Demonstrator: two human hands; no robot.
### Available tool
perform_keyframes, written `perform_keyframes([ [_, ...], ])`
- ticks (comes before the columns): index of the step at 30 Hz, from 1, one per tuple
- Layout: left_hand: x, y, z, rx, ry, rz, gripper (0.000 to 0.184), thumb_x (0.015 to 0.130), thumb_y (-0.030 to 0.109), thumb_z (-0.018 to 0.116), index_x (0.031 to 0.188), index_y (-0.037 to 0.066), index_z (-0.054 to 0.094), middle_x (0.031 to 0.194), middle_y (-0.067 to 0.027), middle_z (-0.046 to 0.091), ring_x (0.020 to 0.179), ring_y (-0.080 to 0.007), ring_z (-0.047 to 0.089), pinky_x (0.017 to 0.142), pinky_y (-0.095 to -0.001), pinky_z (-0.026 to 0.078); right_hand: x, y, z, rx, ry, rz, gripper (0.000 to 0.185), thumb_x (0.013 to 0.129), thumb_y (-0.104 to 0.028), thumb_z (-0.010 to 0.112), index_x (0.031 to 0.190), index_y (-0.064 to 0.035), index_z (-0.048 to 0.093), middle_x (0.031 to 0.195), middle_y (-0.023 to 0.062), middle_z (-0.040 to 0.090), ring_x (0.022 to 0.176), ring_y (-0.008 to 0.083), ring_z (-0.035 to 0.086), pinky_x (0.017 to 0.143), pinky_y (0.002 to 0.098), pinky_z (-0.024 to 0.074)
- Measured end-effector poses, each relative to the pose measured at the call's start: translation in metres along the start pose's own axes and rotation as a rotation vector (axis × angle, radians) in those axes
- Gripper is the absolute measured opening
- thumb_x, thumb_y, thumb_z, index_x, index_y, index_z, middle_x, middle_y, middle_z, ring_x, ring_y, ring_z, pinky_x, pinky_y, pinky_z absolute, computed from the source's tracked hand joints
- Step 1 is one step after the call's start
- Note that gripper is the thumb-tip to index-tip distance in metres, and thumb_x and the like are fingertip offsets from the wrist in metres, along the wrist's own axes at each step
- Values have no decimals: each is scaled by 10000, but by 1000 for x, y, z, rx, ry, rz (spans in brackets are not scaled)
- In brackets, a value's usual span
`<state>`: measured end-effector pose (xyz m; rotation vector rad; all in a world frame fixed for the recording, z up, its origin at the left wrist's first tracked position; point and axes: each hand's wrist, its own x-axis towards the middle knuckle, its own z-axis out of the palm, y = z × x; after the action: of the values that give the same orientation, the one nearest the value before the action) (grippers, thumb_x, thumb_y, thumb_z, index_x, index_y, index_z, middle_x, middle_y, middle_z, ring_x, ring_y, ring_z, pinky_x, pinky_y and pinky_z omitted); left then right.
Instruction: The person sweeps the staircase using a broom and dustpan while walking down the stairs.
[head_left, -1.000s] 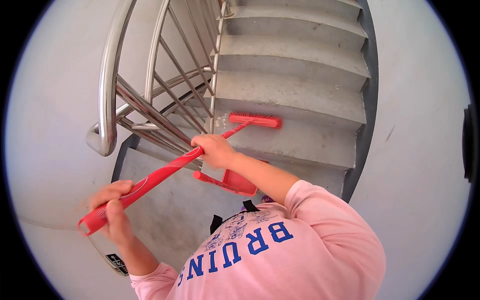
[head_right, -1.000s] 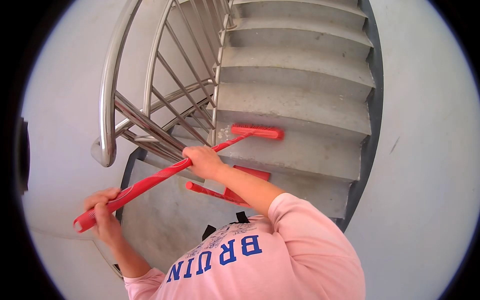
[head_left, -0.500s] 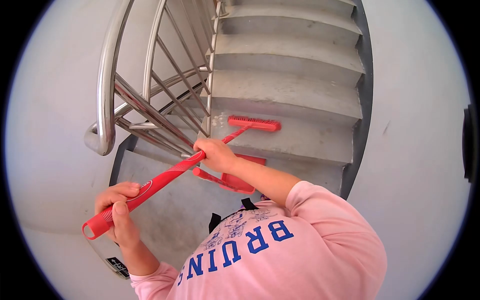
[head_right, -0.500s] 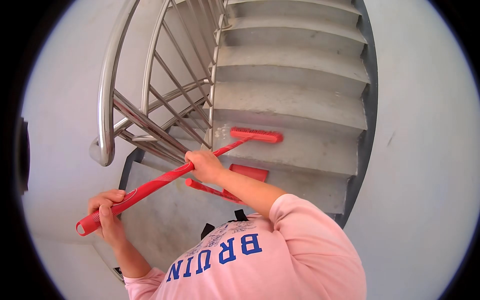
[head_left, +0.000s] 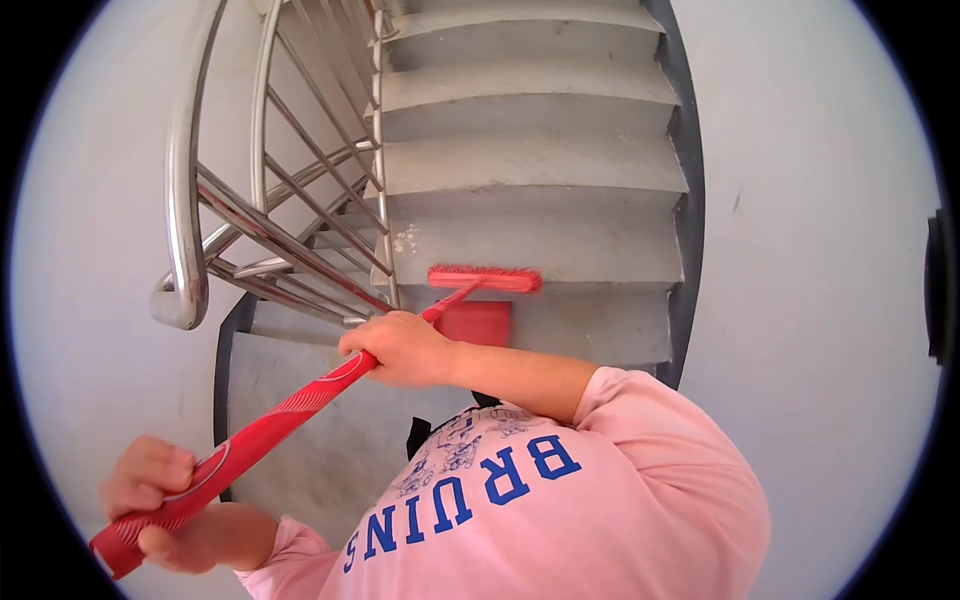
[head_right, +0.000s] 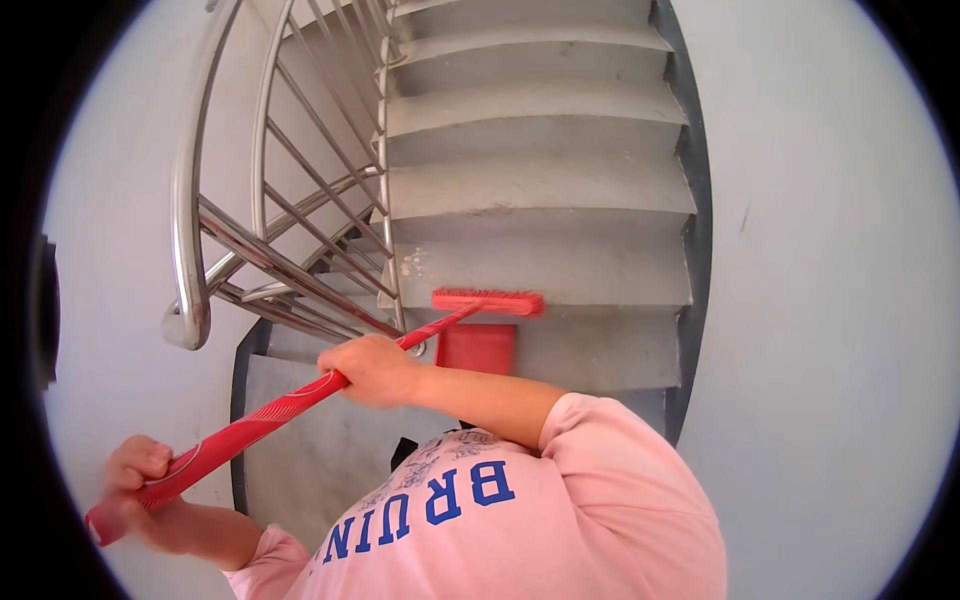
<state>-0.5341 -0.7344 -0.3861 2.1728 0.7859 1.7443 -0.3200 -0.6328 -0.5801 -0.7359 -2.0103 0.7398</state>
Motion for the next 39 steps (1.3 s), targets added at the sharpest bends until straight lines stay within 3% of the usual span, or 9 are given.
perform_keyframes([
  [4,15,17,-32,-95,35,114,329,858,353,508,837,35,427,664,-70,390,594,-188,384,587,-365,257,-20,-33,-5,-43,91,-113,176,708,-166,669,840,-108,569,705,59,589,686,271,582,613,387,431],
  [5,28,28,-17,-313,-272,206,353,916,271,493,1197,57,488,955,-136,598,773,-251,579,606,-360,440,-29,-41,-10,-128,59,-86,191,704,-201,678,836,-110,574,687,46,573,667,254,569,617,370,421],
  [8,33,28,-17,-490,-329,209,372,930,285,472,1223,57,480,997,-146,601,815,-255,594,631,-362,474,-61,-59,-24,-190,99,-40,200,700,-218,687,832,-111,581,673,40,562,658,249,565,609,368,416],
  [15,3,2,52,-575,-234,-106,223,854,211,564,907,43,428,842,-112,508,647,-195,480,655,-301,384,-161,-54,-57,-312,251,167,206,696,-227,698,832,-110,597,717,49,580,715,248,581,636,369,423],
  [18,-13,-7,120,-672,-365,-346,206,829,88,565,971,38,425,840,-92,494,847,-248,553,812,-370,439,-205,-30,-70,-367,278,386,170,700,-203,679,811,-109,592,760,51,597,767,252,587,663,391,428],
  [20,-27,-24,163,-718,-390,-385,240,818,65,595,994,37,434,892,-134,576,882,-289,603,817,-405,487,-233,-6,-78,-422,331,493,149,700,-171,675,808,-113,592,769,53,589,774,255,580,671,393,424],
  [27,-85,-58,284,-856,-432,-631,192,832,-10,570,973,69,466,984,-177,643,998,-288,603,891,-415,447,-306,77,-105,-687,618,681,169,672,-104,688,805,-108,583,785,54,550,797,271,546,699,402,418],
  [31,-82,-51,290,-783,-353,-737,156,856,13,544,970,81,463,999,-174,643,1019,-275,592,931,-399,399,-308,101,-102,-588,639,745,143,688,-87,672,801,-106,586,794,59,567,800,281,551,702,409,423],
  [39,-105,-42,263,-623,-297,-836,148,864,32,536,982,74,456,1045,-177,620,1048,-299,578,916,-406,436,-306,110,-73,-482,512,836,87,729,-111,645,803,-115,599,784,75,595,799,295,562,736,425,425],
])
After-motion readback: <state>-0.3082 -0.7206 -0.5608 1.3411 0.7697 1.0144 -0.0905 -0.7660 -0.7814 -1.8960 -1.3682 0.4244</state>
